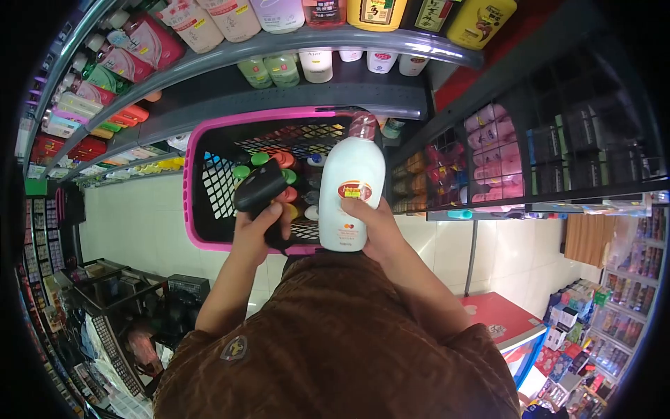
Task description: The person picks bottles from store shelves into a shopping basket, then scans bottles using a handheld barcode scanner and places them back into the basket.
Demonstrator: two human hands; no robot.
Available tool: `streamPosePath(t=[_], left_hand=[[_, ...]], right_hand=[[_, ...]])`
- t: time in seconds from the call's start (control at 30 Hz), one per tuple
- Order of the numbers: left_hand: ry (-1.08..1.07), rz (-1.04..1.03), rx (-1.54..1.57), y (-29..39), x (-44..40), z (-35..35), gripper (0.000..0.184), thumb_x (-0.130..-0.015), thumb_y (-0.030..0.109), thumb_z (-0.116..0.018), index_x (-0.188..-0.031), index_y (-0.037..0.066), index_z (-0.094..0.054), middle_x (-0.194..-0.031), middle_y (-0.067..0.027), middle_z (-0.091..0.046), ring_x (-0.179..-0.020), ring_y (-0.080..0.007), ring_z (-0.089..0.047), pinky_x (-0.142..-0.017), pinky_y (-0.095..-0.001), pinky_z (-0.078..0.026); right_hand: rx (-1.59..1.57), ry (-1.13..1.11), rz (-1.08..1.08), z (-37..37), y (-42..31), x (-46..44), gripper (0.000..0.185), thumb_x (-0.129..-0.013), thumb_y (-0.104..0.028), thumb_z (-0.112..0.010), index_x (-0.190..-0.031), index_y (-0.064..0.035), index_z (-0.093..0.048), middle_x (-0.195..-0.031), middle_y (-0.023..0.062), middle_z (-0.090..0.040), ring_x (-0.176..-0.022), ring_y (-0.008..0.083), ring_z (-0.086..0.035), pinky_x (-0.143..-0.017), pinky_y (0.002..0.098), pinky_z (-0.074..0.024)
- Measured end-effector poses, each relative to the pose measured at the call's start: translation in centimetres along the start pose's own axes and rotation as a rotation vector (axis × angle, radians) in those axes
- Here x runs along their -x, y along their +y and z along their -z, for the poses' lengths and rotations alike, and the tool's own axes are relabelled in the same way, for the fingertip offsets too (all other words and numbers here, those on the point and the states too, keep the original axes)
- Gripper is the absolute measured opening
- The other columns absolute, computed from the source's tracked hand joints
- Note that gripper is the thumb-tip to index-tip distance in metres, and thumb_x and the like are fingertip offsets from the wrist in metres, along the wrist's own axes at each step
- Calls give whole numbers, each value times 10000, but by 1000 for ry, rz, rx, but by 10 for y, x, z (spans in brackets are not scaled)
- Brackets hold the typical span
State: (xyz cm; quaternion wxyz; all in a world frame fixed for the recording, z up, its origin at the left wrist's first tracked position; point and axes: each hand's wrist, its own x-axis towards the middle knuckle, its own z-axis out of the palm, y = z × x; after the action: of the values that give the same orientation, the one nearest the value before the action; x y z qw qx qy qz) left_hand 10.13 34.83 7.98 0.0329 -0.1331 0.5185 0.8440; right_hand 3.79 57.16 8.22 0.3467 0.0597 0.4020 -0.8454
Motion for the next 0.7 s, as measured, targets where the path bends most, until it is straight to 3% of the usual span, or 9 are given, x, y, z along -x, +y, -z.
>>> streamPosePath(t=[0.07,0.1,0.13,0.23,0.27,0.33,0.5,0.63,0.7], left_hand=[[-2,-11,-24,2,9,13,197,-948,99,-639,-1130,30,-607,-814,-107,-638,-611,-176,-615,-540,-287,-500],[6,-3,-24,4,12,16,216,-939,96,-641,-1141,27,-608,-792,-109,-630,-595,-178,-612,-536,-287,-499],[3,-4,-19,7,16,18,216,-939,96,-641,-1141,27,-608,-792,-109,-630,-595,-178,-612,-536,-287,-499],[-157,-15,-67,21,26,23,276,-962,69,-666,-1218,-1,-589,-798,-77,-650,-633,-160,-630,-544,-296,-511],[-170,-16,-57,26,28,22,276,-962,69,-666,-1218,-1,-589,-798,-77,-650,-633,-160,-630,-544,-296,-511],[-296,14,-87,37,33,18,283,-950,31,-673,-1219,-11,-595,-814,-75,-660,-661,-137,-644,-565,-276,-532],[-397,45,-239,54,44,13,301,-926,22,-710,-1210,-16,-615,-939,-32,-672,-734,-81,-636,-605,-254,-548],[-444,87,-309,63,51,20,283,-920,22,-716,-1189,-1,-628,-917,-29,-673,-733,-79,-635,-614,-253,-535],[-544,88,-404,68,55,24,291,-904,32,-738,-1174,6,-632,-890,-19,-674,-719,-78,-628,-622,-255,-524]], right_hand=[[171,-8,86,7,5,1,712,-912,-462,-715,-1423,-39,-456,-1194,187,-669,-1010,303,-723,-803,419,-625],[222,-17,102,8,9,1,894,-846,-697,-682,-1434,-71,-432,-1181,161,-652,-923,267,-731,-713,375,-630],[227,-14,103,12,13,1,894,-846,-697,-682,-1434,-71,-432,-1181,161,-652,-923,267,-731,-713,375,-630],[-481,-236,-96,19,22,4,1133,-691,-869,-637,-1475,-90,-387,-1120,100,-597,-739,209,-658,-589,326,-566],[-680,-522,-118,23,30,-6,1176,-678,-867,-653,-1533,-128,-329,-1040,91,-590,-711,197,-636,-571,337,-542],[-787,-785,-130,13,32,-14,1234,-661,-860,-684,-1573,-142,-264,-966,83,-568,-693,204,-624,-557,355,-526],[-644,-598,-29,-15,19,8,1225,-685,-872,-656,-1578,-122,-281,-957,97,-550,-676,213,-606,-515,340,-490],[-654,-335,37,-23,31,15,1172,-734,-899,-577,-1570,-129,-293,-1004,130,-537,-643,213,-579,-469,333,-462],[-730,-371,11,-31,39,20,1161,-742,-906,-556,-1564,-128,-298,-1007,130,-530,-632,207,-574,-455,335,-458]])
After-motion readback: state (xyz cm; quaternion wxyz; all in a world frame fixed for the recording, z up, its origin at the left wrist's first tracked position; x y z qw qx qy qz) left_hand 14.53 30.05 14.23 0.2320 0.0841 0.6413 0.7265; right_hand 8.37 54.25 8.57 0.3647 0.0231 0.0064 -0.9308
